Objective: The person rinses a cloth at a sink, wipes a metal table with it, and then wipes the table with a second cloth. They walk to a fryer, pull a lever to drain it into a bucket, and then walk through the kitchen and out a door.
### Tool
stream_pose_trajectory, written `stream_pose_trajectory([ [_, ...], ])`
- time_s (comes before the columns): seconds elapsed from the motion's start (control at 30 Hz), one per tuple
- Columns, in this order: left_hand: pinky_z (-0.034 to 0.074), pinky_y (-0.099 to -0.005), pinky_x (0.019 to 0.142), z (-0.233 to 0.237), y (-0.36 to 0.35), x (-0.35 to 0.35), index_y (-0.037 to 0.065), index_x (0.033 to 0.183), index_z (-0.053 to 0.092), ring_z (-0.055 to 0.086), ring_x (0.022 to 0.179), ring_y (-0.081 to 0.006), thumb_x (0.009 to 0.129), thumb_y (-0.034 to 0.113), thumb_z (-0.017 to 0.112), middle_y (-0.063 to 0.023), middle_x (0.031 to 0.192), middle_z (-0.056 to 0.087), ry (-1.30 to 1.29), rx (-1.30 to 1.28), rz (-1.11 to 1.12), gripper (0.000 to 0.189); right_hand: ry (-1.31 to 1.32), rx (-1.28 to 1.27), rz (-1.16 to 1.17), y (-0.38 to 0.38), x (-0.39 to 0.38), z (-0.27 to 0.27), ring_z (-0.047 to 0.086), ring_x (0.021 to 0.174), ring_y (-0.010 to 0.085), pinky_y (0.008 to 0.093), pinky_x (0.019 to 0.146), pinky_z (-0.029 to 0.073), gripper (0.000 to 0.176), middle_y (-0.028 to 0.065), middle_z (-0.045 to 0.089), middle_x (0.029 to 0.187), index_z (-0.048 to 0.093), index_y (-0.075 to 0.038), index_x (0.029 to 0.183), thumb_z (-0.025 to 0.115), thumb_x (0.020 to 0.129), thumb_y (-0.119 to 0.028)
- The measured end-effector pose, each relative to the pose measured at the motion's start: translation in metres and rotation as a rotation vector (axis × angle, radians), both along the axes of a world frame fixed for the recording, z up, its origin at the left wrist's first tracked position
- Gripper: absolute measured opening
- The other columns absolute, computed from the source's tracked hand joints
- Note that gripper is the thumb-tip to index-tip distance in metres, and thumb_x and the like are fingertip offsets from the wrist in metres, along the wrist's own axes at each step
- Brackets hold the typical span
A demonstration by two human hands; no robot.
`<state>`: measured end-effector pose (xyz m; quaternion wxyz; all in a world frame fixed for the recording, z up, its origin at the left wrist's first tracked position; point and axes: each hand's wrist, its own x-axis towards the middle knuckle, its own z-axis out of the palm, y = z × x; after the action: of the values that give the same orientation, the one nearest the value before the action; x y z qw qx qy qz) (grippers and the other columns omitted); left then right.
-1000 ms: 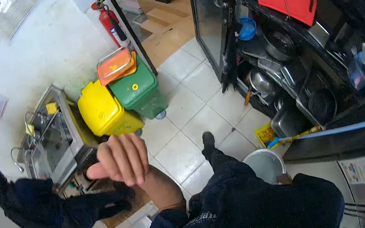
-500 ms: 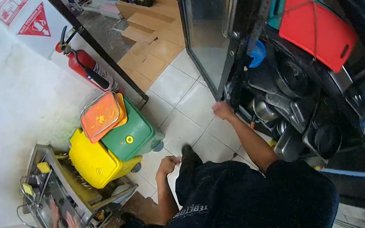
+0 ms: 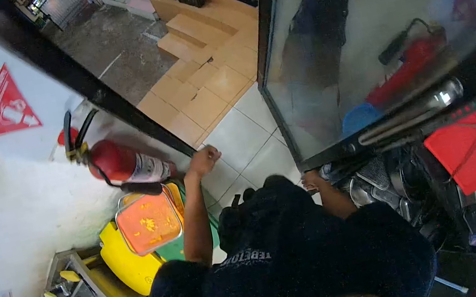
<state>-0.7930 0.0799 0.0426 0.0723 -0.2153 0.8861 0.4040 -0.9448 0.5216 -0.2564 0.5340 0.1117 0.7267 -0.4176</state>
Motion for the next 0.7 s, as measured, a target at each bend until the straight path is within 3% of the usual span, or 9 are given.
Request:
stream_pose_trajectory([
  [0.07,0.049,-0.0342,0.076,-0.019,-0.043,-0.043,0.000,0.095,0.062,0.064,0.082,-0.0254,0.084,0.033,0.065,-0.0141,0.087,0.067,0.064,0.039,0.010,0.035,-0.102,-0.075,-0.255,0.003,-0.005,0.027,0.049,0.070,0.0217,0.0362,0.062,0.044,0.022,0.0053,0.049,0.075,0.050,-0.011,0.077,0.050,0.091,-0.028],
  [0.13,0.049,-0.0352,0.075,0.000,-0.069,-0.086,0.000,0.097,0.062,0.064,0.083,-0.0256,0.084,0.033,0.065,-0.0154,0.088,0.067,0.134,0.108,0.022,0.035,-0.275,-0.243,-0.565,0.030,-0.012,-0.003,0.054,0.076,0.0171,0.0348,0.066,0.045,0.017,0.0077,0.056,0.085,0.057,-0.007,0.097,0.056,0.086,-0.020],
  [0.2,0.049,-0.0350,0.076,-0.019,-0.093,-0.123,0.001,0.097,0.062,0.064,0.084,-0.0256,0.085,0.032,0.064,-0.0153,0.090,0.067,0.118,0.165,0.032,0.034,0.755,0.098,1.018,0.098,-0.030,-0.112,0.047,0.068,0.0201,0.0348,0.067,0.043,0.008,0.0089,0.054,0.081,0.055,-0.008,0.085,0.055,0.083,-0.016],
  [0.43,0.050,-0.0376,0.075,-0.130,-0.171,-0.188,0.005,0.102,0.063,0.063,0.081,-0.0217,0.086,0.040,0.062,-0.0126,0.086,0.068,-0.054,0.413,0.144,0.039,0.283,0.194,0.652,-0.052,-0.201,-0.053,0.055,0.072,0.0230,0.0397,0.066,0.046,0.021,0.0111,0.060,0.083,0.060,-0.005,0.085,0.053,0.086,-0.025],
  [0.5,0.051,-0.0365,0.072,-0.223,-0.202,-0.185,0.003,0.098,0.063,0.063,0.075,-0.0221,0.087,0.044,0.057,-0.0118,0.082,0.067,-0.213,0.348,0.152,0.043,0.197,0.132,0.488,-0.111,-0.282,-0.065,0.058,0.073,0.0239,0.0411,0.065,0.047,0.025,0.0118,0.062,0.083,0.062,-0.004,0.085,0.052,0.087,-0.027],
  [0.57,0.050,-0.0352,0.061,-0.250,-0.226,-0.173,0.000,0.083,0.059,0.059,0.064,-0.0211,0.086,0.042,0.056,-0.0100,0.072,0.063,-0.016,0.158,-0.046,0.042,0.012,0.001,0.216,-0.165,-0.370,-0.116,0.060,0.074,0.0247,0.0424,0.065,0.048,0.029,0.0124,0.064,0.083,0.063,-0.004,0.085,0.052,0.088,-0.030],
  [0.6,0.049,-0.0360,0.056,-0.245,-0.238,-0.172,0.001,0.081,0.056,0.058,0.060,-0.0209,0.085,0.040,0.056,-0.0096,0.067,0.060,-0.093,0.348,0.021,0.039,-0.525,-0.404,-0.328,-0.196,-0.425,-0.135,0.061,0.074,0.0252,0.0431,0.065,0.048,0.031,0.0127,0.064,0.084,0.064,-0.003,0.085,0.051,0.089,-0.031],
  [0.67,0.047,-0.0369,0.051,-0.229,-0.247,-0.170,0.001,0.079,0.053,0.056,0.057,-0.0207,0.084,0.037,0.057,-0.0093,0.063,0.057,-0.160,0.550,0.101,0.037,0.232,0.158,0.562,-0.339,-0.506,-0.077,0.059,0.057,0.0214,0.0412,0.050,0.047,0.030,0.0092,0.063,0.066,0.064,-0.006,0.065,0.053,0.085,-0.026],
  [0.7,0.045,-0.0379,0.047,-0.223,-0.245,-0.170,0.003,0.081,0.053,0.056,0.056,-0.0203,0.083,0.034,0.057,-0.0089,0.062,0.055,-0.207,0.827,0.507,0.031,0.579,-0.082,0.797,-0.390,-0.531,-0.030,0.055,0.050,0.0188,0.0377,0.046,0.044,0.027,0.0074,0.060,0.061,0.062,-0.006,0.063,0.055,0.082,-0.023],
])
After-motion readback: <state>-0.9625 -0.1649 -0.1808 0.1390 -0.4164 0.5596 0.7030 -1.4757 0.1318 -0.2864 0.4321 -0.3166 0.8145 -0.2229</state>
